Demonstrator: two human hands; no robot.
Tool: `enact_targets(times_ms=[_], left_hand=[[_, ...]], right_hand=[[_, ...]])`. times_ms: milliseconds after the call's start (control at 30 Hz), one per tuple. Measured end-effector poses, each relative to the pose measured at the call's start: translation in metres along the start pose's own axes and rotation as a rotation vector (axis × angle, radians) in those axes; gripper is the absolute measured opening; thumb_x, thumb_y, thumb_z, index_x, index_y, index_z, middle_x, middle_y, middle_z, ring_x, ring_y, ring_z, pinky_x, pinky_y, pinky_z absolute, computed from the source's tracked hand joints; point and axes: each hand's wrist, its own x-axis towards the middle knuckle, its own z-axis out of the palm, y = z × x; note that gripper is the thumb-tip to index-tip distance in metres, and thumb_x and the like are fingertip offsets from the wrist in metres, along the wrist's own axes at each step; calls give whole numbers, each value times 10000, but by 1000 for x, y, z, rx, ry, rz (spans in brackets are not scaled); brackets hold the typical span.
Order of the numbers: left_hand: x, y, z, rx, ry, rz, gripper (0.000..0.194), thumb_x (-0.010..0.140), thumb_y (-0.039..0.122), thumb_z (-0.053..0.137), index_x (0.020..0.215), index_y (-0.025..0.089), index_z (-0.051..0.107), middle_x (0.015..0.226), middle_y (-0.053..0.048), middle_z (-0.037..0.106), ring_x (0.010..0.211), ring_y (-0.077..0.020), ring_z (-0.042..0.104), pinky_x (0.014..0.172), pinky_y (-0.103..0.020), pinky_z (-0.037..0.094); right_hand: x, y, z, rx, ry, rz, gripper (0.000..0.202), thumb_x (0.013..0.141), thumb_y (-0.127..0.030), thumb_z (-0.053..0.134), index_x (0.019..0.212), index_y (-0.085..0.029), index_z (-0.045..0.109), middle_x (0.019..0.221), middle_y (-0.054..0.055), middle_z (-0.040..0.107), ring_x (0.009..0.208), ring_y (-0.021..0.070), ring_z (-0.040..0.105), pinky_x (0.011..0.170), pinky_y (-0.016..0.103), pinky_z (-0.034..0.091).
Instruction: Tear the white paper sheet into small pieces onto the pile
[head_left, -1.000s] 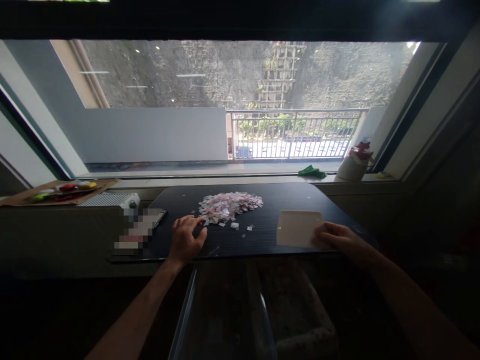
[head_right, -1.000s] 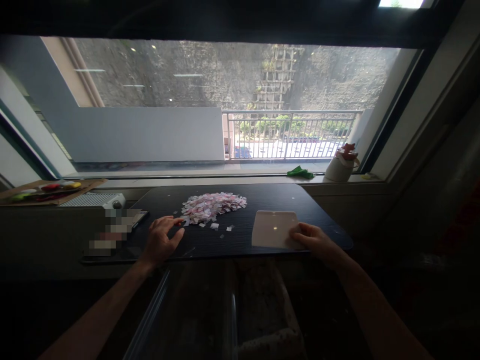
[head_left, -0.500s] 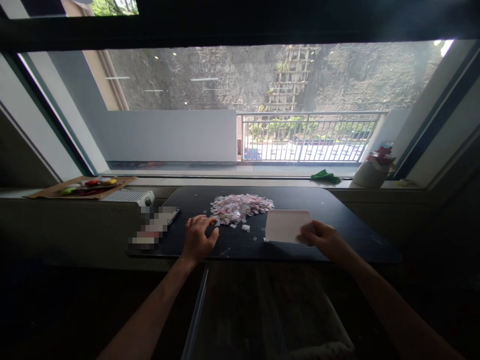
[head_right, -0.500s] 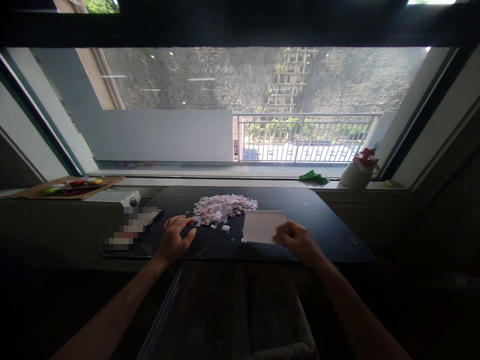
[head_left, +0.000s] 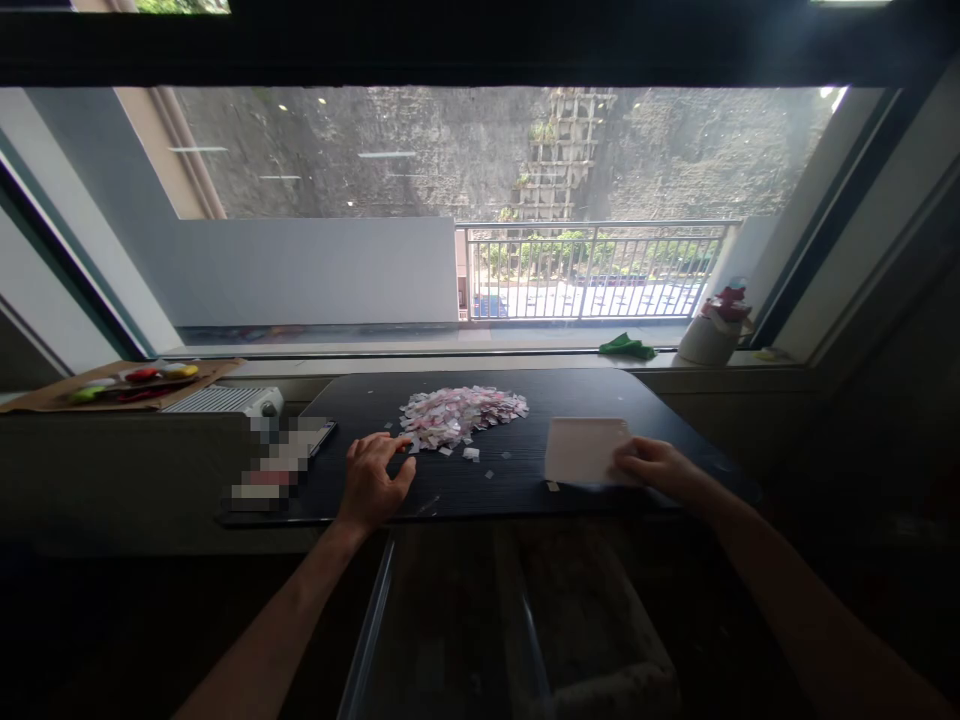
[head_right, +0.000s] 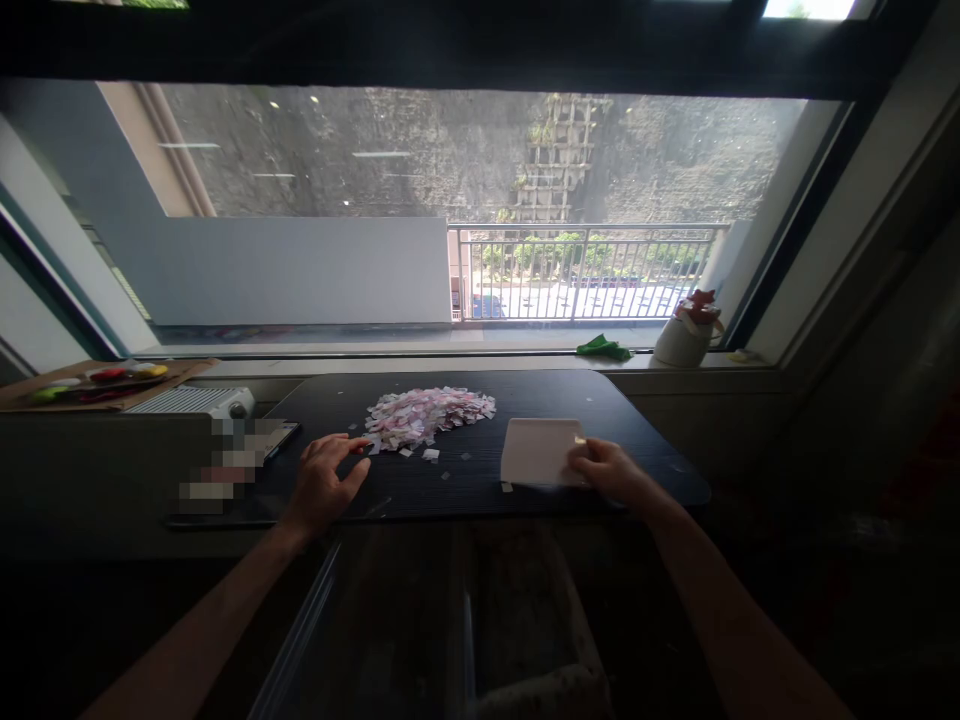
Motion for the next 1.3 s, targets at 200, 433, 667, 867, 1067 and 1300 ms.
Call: enact_targets(times_ms=[200,433,667,867,1067,1300], left_hand=[[0,0,0,7,0,8,274,764,357,480,942,224,640,887,-52,680,1047,-272,549,978,-456,334],[0,-1,0,11,0,6,288,765,361,478,947,214,645,893,-59,680,1048,-279,547,978,-466,338],[0,-2,0,9,-2,8,287,764,361,478,948,220,647,891,-58,680,1051,-279,549,984,-466,337],[0,-4,3,0,20,8,275,757,354,488,948,234,647,885,-52,679,1044,-275,547,974,-457,341],[0,0,1,-2,7,-6,264,759,345,489,933,222,645,886,-57,677,1057,-276,545,984,-460,329],[-1,2,3,-15,13,-24,244,756,302,501,938,221,642,891,-53,676,1053,-267,545,980,-461,337]], right_hand=[[-5,-4,-6,-27,-108,98,155,545,-273,715,633,-164,649,604,-3,670,564,139,591,540,243,459],[-15,-5,-13,24,-204,120,262,528,-342,749,695,-160,662,661,6,676,592,145,596,553,251,464],[-14,0,-18,6,-148,107,251,532,-355,748,668,-165,657,628,-10,664,570,127,581,538,234,444],[-24,-10,-19,28,-237,152,289,515,-352,770,710,-164,669,670,-1,685,587,137,597,534,238,459],[-23,-11,-15,87,-200,84,286,556,-358,762,758,-173,679,698,12,699,600,150,620,537,251,487],[14,-1,51,45,100,-140,245,597,-388,706,730,-192,643,717,34,703,686,203,650,646,310,521]])
